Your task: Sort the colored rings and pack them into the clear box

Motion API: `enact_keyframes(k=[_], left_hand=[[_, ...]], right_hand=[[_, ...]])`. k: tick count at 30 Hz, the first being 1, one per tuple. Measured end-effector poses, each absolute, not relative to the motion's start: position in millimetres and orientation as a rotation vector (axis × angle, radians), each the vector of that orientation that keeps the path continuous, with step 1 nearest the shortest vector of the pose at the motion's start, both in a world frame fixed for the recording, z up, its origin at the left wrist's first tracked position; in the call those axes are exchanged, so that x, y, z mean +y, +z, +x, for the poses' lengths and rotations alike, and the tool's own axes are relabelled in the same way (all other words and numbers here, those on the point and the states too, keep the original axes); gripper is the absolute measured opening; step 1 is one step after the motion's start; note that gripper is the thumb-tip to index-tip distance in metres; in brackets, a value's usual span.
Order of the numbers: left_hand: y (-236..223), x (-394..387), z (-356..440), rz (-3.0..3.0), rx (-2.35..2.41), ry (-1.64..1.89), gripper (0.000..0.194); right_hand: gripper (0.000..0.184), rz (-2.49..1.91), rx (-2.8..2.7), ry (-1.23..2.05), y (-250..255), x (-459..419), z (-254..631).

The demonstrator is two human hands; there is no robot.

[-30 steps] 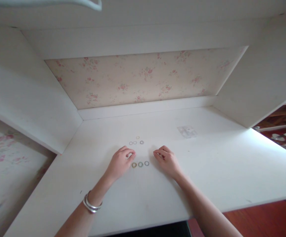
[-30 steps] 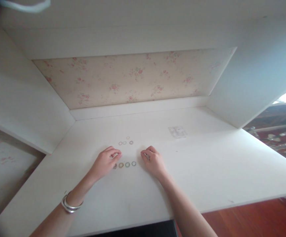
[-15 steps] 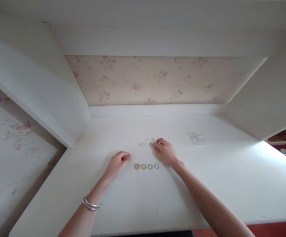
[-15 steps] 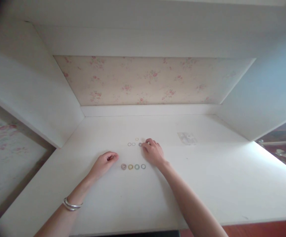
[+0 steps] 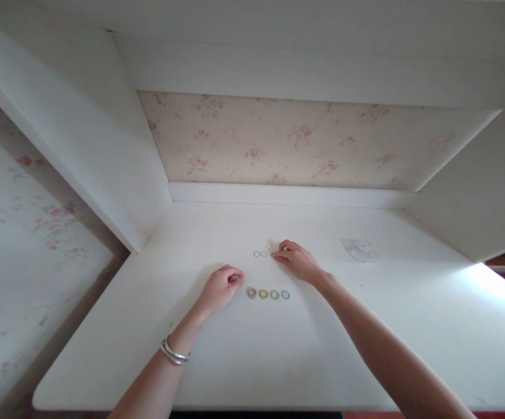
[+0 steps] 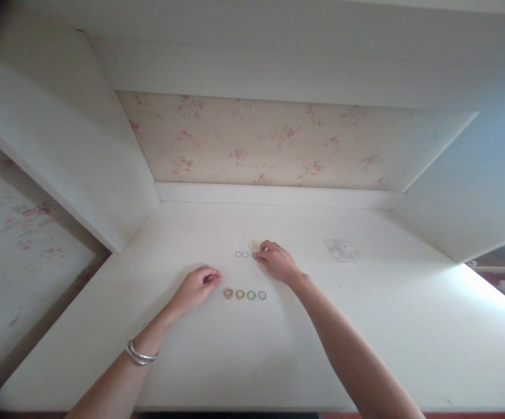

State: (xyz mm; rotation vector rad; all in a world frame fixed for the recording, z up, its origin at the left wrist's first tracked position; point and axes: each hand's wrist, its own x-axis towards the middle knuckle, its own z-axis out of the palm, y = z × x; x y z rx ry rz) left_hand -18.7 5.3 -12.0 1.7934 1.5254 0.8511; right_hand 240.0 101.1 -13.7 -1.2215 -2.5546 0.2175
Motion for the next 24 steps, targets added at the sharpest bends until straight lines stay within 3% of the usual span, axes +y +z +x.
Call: enact_keyframes(k=[24], left_hand=[[-12.0, 5.0, -17.2, 1.827, 1.52, 0.822, 0.019]], right_hand=[[0.027, -1.301, -2.625, 0.285, -12.2, 96.2, 234.4]])
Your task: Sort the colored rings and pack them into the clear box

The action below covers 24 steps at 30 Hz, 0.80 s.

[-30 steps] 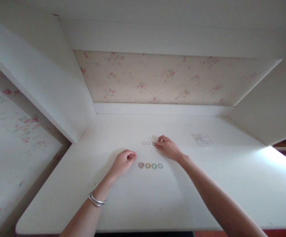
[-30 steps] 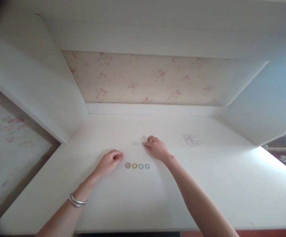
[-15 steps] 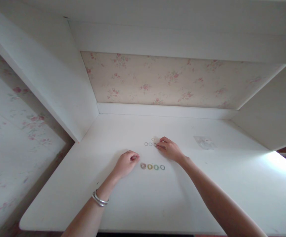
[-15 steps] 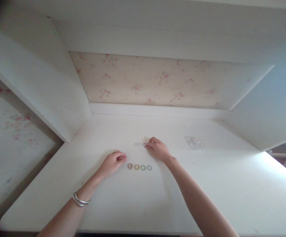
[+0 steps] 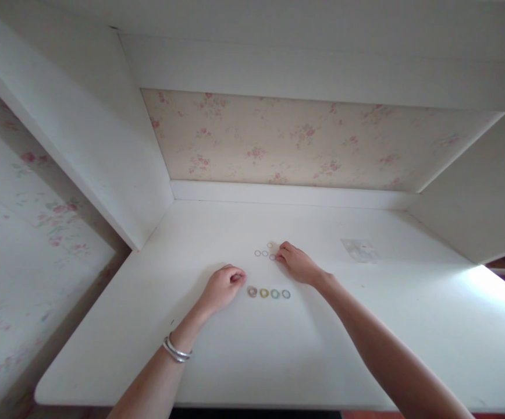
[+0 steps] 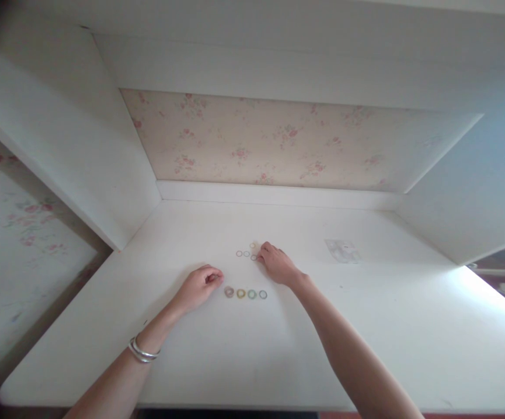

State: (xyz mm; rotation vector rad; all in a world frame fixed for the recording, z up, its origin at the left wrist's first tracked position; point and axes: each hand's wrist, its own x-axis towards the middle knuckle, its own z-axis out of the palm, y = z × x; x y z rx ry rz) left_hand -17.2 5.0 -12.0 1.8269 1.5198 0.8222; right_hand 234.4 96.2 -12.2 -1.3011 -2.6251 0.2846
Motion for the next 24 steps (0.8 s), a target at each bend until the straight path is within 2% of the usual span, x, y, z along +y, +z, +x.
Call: enact_keyframes(k=[9, 18, 24], left_hand=[[-13.2, 5.1, -16.4, 1.848, 1.522, 0.826, 0.017], [-14.4, 5.5, -16.5, 1.856, 1.549, 0.787, 0.019], [-13.1, 4.4, -16.2, 1.861, 1.531, 0.8, 0.019]], right_hand=[[0.023, -1.326, -2.557, 0.308, -9.4, 85.4, 245.4], [0.029, -1.459, -2.529, 0.23, -15.0, 80.2, 240.8], [0.026, -1.364, -2.371, 0.343, -14.1, 49.9, 245.9]])
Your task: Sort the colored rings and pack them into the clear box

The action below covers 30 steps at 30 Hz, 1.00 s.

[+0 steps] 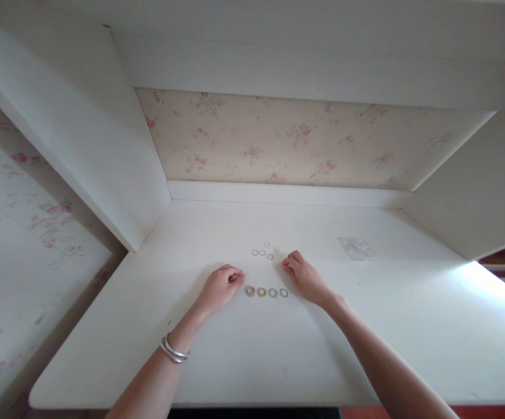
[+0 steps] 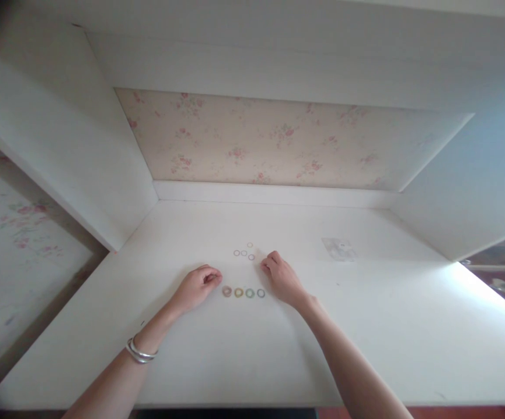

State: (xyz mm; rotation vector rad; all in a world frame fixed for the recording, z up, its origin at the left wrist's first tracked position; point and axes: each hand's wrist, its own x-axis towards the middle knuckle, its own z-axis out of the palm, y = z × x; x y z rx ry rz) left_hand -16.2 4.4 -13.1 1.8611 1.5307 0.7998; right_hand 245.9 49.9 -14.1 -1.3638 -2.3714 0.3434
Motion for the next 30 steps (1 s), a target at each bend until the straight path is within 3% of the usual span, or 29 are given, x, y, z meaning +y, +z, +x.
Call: enact_keyframes(k=[7, 21, 30], left_hand=[[-14.0, 5.2, -15.6, 1.862, 1.558, 0.787, 0.02], [-8.6, 2.5, -12.3, 1.75, 1.557, 0.807, 0.023], [5.3, 26.1, 19.2, 2.088, 1.538, 0.751, 0.02]], right_hand=[[0.022, -1.25, -2.298, 0.522, -19.8, -4.8, 255.6], [0.024, -1.284, -2.34, 0.44, -26.5, -12.9, 255.9], [0.025, -1.357, -1.836, 0.616, -24.3, -7.9, 264.5]])
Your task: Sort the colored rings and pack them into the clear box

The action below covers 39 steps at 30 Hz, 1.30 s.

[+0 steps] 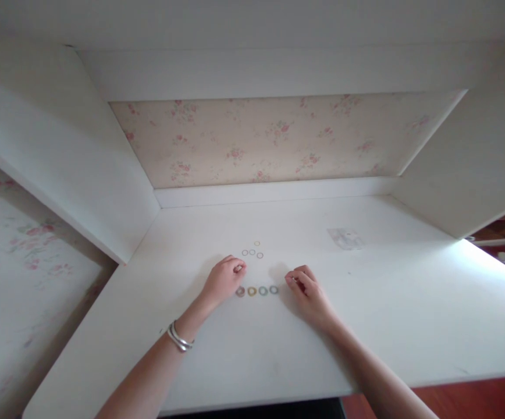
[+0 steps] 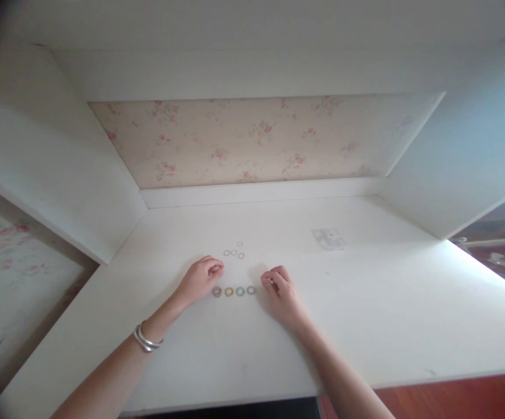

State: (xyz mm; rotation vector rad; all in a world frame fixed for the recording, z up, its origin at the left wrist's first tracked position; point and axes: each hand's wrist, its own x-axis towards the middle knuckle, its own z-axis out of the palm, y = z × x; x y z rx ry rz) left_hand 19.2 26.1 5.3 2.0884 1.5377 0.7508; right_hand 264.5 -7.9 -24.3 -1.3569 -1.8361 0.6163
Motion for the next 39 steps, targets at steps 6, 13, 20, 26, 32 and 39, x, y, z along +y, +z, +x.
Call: enact_keyframes(k=[6, 13, 20, 26, 32, 39], left_hand=[[4.7, 57.8, 48.4, 2.283, 1.694, 0.545, 0.021], [-0.9, 69.3, 56.6, 2.35, 1.786, 0.271, 0.024], [2.5, 55.9, 51.9, 2.376, 1.639, 0.241, 0.019], [15.9, 26.8, 57.6, 2.421, 1.377, 0.376, 0.02], [11.6, 6.4, 72.5, 2.489, 1.261, 0.327, 0.022], [9.6, 5.9, 78.5, 2.524, 1.235, 0.273, 0.023]], right_hand=[[0.027, -1.369, -1.716, 0.644, -26.8, -2.1, 270.2], [0.026, -1.378, -1.639, 0.656, -26.2, 5.0, 274.0], [0.025, -1.364, -1.644, 0.676, -24.4, 4.5, 272.6], [0.025, -1.385, -1.636, 0.694, -25.6, 4.7, 271.4], [0.025, -1.385, -1.633, 0.707, -26.6, 3.4, 271.6], [0.024, -1.381, -1.644, 0.696, -26.9, 3.8, 271.9]])
